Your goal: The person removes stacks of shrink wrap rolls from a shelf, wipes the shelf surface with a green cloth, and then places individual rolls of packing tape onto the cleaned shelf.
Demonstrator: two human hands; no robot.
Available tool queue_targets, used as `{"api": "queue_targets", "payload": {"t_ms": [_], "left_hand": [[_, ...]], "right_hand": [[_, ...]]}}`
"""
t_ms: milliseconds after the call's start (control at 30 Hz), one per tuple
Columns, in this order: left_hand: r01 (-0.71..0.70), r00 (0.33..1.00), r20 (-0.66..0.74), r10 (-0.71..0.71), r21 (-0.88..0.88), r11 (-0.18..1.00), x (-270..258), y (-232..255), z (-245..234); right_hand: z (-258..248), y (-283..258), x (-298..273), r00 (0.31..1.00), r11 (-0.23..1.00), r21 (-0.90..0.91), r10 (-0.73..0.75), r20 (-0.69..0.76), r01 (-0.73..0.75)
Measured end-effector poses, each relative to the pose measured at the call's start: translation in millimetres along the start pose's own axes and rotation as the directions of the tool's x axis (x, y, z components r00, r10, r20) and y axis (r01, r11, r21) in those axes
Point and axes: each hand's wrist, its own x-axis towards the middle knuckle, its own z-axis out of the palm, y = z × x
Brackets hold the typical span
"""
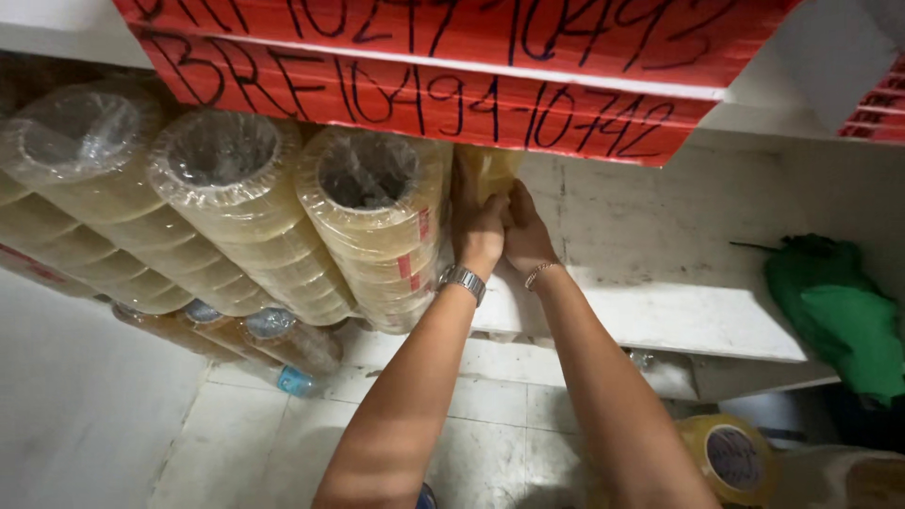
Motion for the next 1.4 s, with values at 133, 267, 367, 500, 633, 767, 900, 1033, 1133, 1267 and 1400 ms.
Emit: {"api": "queue_targets", "payload": {"t_ms": [133,267,367,500,633,767,900,1033,1133,1267,1400], "left_hand": [[0.2,0.98,-0.031,-0.199,0.08,0.976,-10.3,49.8,-15.3],[-0.337,0.929,0.37,0.0,0.847,0.411,29.7,-169.1,20.4],[0.234,0.97,-0.102,-0.222,0.126,0.964,1.8,-80.3,7.6],[0.012,1.0,0.024,-0.014,0.057,0.998,-81.8,-23.1,4.6],[-0.034,0.991,0.133,0.023,0.079,0.996,-147.2,-7.5,13.5],[-0.036,0.954,0.298,-0.014,0.163,0.986,-206.7,-14.9,34.8],[-0.132,0.907,0.42,0.036,0.203,0.97,-257.6,-32.5,66.9],[-0.081,0.715,0.682,-0.152,0.297,0.952,-296.3,-60.8,102.4],[-0.114,0.622,0.759,-0.194,0.333,0.936,-312.7,-103.2,131.6],[-0.156,0.587,0.79,-0.176,0.324,0.933,-321.6,-146.4,159.1],[-0.169,0.568,0.798,-0.2,0.351,0.921,-329.4,-146.8,165.9]], "right_hand": [[-3.6,-28.6,-26.8,0.999,0.997,-0.078,0.021,0.045,-0.018],[-6.1,-19.8,-44.6,0.993,0.971,-0.239,-0.052,-0.105,0.025],[-23.9,-21.9,-97.5,0.968,0.976,0.013,-0.212,-0.134,0.216],[-72.5,4.3,-176.9,0.944,0.962,0.099,-0.226,-0.24,0.255],[-131.8,46.3,-248.2,0.909,0.975,0.068,-0.172,-0.38,0.213],[-182.8,73.9,-316.2,0.855,0.987,-0.092,-0.162,-0.494,0.134],[-212.5,105.7,-367.3,0.82,0.953,-0.293,-0.101,-0.563,-0.083],[-218.6,130.2,-393.0,0.837,0.916,-0.349,-0.029,-0.547,-0.196],[-226.3,152.5,-394.9,0.824,0.918,-0.278,0.086,-0.56,-0.284],[-226.1,138.0,-393.2,0.782,0.867,-0.109,0.376,-0.498,-0.486],[-225.8,168.1,-387.0,0.802,0.902,-0.039,0.363,-0.475,-0.431]]}}
